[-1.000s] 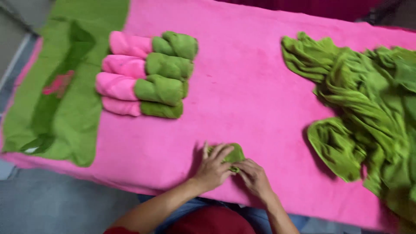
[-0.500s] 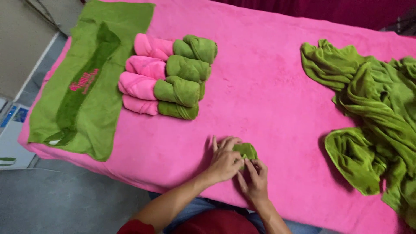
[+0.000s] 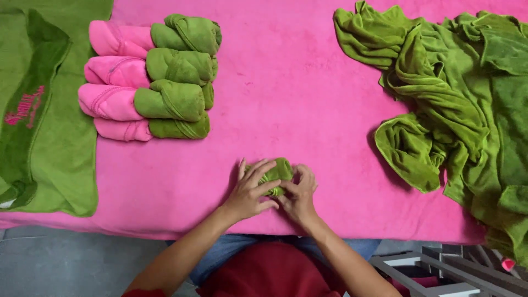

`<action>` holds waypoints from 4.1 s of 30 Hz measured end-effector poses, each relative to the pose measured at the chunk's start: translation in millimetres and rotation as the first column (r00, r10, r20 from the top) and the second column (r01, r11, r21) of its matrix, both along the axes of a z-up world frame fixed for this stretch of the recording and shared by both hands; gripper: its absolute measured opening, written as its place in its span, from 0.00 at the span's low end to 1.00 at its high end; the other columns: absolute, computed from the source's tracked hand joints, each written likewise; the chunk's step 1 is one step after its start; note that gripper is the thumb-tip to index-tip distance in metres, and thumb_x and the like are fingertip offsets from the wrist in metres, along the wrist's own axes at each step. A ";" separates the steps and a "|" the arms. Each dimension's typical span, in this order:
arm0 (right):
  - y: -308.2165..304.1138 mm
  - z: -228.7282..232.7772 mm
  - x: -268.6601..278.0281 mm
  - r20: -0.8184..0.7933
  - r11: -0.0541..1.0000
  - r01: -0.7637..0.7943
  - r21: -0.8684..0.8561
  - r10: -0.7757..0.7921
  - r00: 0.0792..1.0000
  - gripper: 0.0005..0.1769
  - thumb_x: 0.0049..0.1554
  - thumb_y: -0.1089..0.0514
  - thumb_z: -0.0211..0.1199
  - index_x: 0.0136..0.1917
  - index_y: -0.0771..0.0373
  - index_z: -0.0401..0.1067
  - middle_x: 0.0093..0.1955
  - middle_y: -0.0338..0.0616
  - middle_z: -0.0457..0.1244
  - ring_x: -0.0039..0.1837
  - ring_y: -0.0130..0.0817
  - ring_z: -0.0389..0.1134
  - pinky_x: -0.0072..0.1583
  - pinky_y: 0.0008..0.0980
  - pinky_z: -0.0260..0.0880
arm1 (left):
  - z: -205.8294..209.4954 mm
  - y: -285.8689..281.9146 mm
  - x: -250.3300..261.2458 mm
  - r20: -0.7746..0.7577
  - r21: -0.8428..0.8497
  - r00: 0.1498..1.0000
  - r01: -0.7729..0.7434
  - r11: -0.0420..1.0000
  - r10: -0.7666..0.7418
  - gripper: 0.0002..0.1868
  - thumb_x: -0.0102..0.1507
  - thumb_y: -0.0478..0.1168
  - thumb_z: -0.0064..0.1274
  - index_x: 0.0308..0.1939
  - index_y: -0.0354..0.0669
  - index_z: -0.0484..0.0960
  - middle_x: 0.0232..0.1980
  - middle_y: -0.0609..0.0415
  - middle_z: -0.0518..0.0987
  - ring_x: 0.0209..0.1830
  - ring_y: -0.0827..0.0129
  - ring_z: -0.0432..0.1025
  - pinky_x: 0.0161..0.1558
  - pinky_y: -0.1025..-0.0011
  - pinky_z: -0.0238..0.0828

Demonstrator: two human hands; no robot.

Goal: Folding and rolling a green towel into a decorative shape on a massage table.

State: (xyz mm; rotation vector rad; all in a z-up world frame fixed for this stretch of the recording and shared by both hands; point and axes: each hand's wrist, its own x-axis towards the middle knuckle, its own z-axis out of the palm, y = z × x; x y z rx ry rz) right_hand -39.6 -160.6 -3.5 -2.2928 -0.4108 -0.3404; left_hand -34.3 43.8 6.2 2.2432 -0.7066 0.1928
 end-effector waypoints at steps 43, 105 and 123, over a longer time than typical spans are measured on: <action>0.8 -22.2 -4.0 0.166 0.980 0.037 -0.194 -0.004 0.986 0.31 0.54 0.57 0.66 0.70 0.51 0.67 0.83 0.58 0.52 0.82 0.47 0.57 0.73 0.78 0.46 | 44.0 -5.4 19.6 -0.215 0.153 0.969 -0.088 0.984 0.120 0.21 0.53 0.49 0.74 0.40 0.39 0.87 0.78 0.43 0.60 0.79 0.43 0.53 0.67 0.14 0.36; -19.9 48.2 70.9 -0.150 0.900 -0.398 0.179 0.425 0.893 0.47 0.36 0.60 0.78 0.71 0.58 0.72 0.76 0.57 0.60 0.75 0.62 0.61 0.71 0.61 0.59 | 57.4 -19.4 55.2 -0.328 0.454 0.938 0.049 0.890 0.115 0.73 0.46 0.57 0.74 0.84 0.46 0.42 0.63 0.38 0.77 0.65 0.44 0.70 0.67 0.47 0.61; 31.4 -16.3 101.1 -0.093 0.808 0.152 0.570 -0.121 0.988 0.14 0.64 0.59 0.65 0.36 0.57 0.79 0.33 0.40 0.67 0.38 0.35 0.68 0.47 0.36 0.67 | 73.3 -18.2 77.6 -0.465 0.393 0.862 -0.003 0.919 0.202 0.56 0.46 0.55 0.73 0.71 0.36 0.63 0.60 0.31 0.76 0.61 0.35 0.73 0.58 0.41 0.72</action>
